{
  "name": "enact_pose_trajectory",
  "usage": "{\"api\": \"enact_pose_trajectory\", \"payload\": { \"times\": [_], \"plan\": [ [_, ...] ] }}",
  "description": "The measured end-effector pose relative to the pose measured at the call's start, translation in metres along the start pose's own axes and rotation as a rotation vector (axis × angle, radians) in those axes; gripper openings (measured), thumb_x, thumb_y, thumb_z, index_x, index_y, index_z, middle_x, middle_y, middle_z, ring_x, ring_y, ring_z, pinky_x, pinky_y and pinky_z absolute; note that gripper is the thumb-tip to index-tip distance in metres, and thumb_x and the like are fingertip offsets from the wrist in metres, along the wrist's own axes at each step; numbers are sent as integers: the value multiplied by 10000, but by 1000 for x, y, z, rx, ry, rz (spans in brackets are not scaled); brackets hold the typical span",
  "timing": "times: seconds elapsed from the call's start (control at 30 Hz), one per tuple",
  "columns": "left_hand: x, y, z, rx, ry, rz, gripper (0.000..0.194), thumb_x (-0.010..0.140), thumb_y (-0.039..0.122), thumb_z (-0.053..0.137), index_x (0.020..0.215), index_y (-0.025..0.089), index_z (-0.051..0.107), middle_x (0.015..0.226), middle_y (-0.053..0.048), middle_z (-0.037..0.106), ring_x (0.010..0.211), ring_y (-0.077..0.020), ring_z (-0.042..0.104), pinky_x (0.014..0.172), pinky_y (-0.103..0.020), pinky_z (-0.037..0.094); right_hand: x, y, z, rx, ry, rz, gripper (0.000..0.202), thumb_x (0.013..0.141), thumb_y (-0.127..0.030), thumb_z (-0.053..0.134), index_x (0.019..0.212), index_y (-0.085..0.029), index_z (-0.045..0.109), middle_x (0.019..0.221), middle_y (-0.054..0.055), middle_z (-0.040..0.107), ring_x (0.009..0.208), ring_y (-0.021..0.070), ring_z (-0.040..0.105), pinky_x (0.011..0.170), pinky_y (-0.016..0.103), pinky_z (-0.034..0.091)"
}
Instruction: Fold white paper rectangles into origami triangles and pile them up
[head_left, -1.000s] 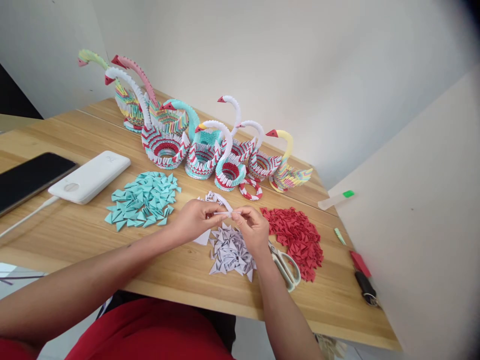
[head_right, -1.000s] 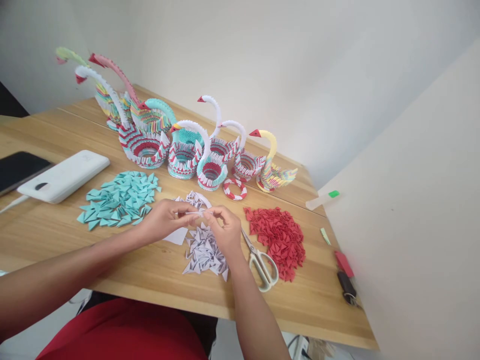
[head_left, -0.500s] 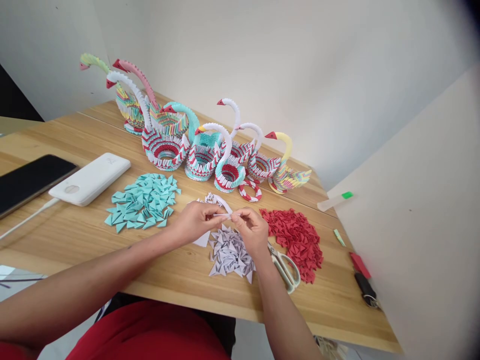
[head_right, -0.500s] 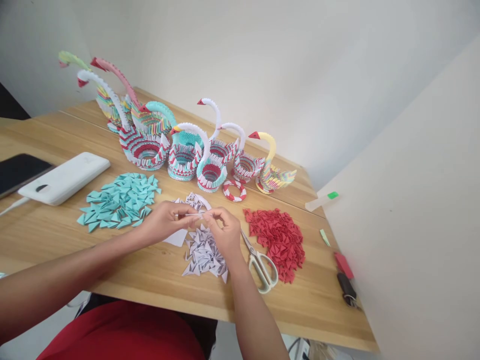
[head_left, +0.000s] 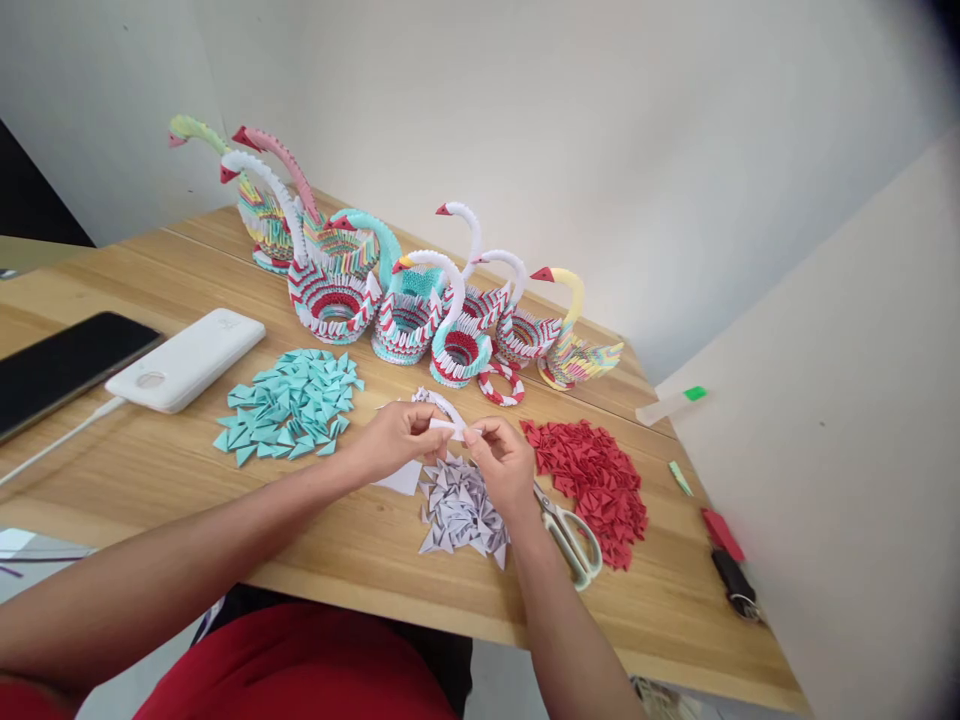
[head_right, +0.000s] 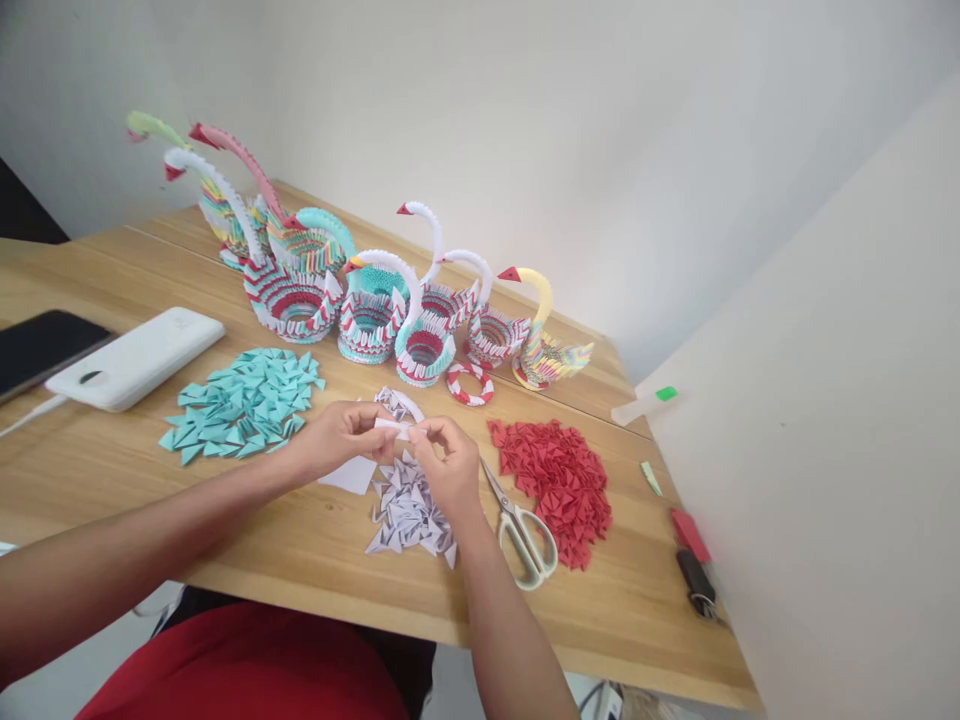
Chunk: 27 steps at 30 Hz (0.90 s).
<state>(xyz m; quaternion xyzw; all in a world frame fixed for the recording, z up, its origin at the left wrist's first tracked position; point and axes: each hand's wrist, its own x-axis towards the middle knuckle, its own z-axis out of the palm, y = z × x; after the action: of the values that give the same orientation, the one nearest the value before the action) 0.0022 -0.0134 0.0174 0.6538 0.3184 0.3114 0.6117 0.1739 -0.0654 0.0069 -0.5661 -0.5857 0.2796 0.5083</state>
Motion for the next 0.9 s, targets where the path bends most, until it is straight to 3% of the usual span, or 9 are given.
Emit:
{"api": "enact_pose_trajectory", "payload": {
  "times": [0.2, 0.4, 0.73, 0.9],
  "plan": [
    [-2, 2, -1, 128, 143, 108, 258, 811, 325, 551, 648, 130, 597, 621, -7, 581, 586, -102, 497, 552, -213, 388, 1, -5, -1, -29, -107, 40, 206, 843, -348, 592, 728, -177, 595, 630, -28, 567, 576, 102, 487, 579, 227, 392],
    [2, -8, 5, -133, 36, 26, 230, 757, 351, 633, 722, 125, 610, 650, -24, 623, 581, -114, 550, 552, -226, 435, -1, -3, -1, -83, -66, -23, 219, 854, -361, 580, 743, -174, 605, 620, -29, 562, 563, 102, 474, 562, 227, 377],
    [0, 1, 1, -266, 135, -34, 236, 756, 353, 653, 672, 136, 609, 642, -5, 627, 579, -90, 535, 606, -219, 450, -1, -5, -1, -59, -61, 23, 253, 854, -378, 570, 703, -176, 570, 576, -36, 531, 520, 94, 433, 532, 222, 365],
    [1, 0, -1, -202, 155, 7, 248, 776, 363, 630, 676, 137, 603, 634, 0, 611, 582, -95, 526, 599, -222, 435, 0, -5, -1, -52, -88, 65, 256, 847, -391, 567, 709, -176, 569, 588, -30, 539, 528, 96, 443, 529, 220, 366]
  ]
}}
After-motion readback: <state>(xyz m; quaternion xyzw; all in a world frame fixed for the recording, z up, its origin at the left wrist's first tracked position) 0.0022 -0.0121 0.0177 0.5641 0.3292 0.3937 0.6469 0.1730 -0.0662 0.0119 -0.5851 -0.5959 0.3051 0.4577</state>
